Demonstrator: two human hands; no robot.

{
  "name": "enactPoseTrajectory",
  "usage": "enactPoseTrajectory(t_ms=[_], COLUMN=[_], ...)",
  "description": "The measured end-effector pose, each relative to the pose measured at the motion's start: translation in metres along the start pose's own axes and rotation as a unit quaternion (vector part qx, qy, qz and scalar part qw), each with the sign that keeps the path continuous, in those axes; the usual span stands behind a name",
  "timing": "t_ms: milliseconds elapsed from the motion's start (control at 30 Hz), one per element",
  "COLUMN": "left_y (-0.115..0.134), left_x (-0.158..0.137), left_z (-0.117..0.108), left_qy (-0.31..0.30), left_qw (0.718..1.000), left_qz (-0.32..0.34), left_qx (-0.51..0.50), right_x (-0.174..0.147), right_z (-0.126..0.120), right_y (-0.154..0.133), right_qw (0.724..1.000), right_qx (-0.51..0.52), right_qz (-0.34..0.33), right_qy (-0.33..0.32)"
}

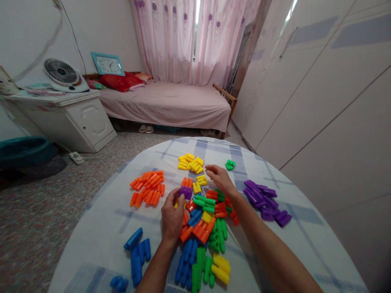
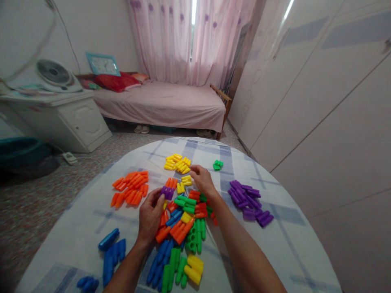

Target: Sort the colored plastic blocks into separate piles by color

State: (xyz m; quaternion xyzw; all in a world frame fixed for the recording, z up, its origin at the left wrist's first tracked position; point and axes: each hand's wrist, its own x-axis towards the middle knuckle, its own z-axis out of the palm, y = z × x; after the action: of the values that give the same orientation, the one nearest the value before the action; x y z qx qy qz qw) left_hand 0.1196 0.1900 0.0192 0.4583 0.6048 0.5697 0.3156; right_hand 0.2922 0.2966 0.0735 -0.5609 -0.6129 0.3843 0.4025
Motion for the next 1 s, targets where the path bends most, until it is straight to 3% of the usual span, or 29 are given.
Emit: enactPoseTrajectory(t_ms=[133, 267, 367, 500, 600, 733, 900, 1000], left_y=[0.005, 0.007, 0.009, 0.01, 0.009, 0.006, 0.005, 0.004], left_x=[-0.004, -0.005, -0.005, -0.003, -0.001, 0.001, 0.003, 0.003], left_z=[0.0, -0.002, -0.003, -0.004, -0.004, -0.002, -0.002, -0.002], left_qy=[-0.018, -0.052, -0.076, -0.059, -0.048, -0.04, -0.036, -0.034], left_qw=[0.999, 0.995, 0.994, 0.993, 0.992, 0.993, 0.992, 0.992], left_qz=[0.03, 0.064, 0.074, 0.097, 0.107, 0.101, 0.104, 0.105], left_qx=[-0.038, -0.048, -0.031, 0.024, 0.04, 0.055, 0.066, 0.066], right_x=[-0.053, -0.083, -0.089, -0.098, -0.108, -0.117, -0.124, -0.131], right_z=[0.0, 0.013, 0.009, -0.033, -0.08, -0.126, -0.147, -0.146], right_y=[-0.008, -0.016, -0.018, -0.008, 0.014, 0.052, 0.08, 0.078], right_qw=[0.977, 0.961, 0.964, 0.97, 0.949, 0.91, 0.879, 0.854], right_qx=[-0.116, -0.158, -0.169, -0.19, -0.254, -0.347, -0.414, -0.427], right_qz=[-0.166, -0.215, -0.199, -0.133, -0.067, 0.009, -0.002, -0.033], right_qy=[-0.068, -0.075, -0.045, 0.071, 0.174, 0.226, 0.238, 0.294])
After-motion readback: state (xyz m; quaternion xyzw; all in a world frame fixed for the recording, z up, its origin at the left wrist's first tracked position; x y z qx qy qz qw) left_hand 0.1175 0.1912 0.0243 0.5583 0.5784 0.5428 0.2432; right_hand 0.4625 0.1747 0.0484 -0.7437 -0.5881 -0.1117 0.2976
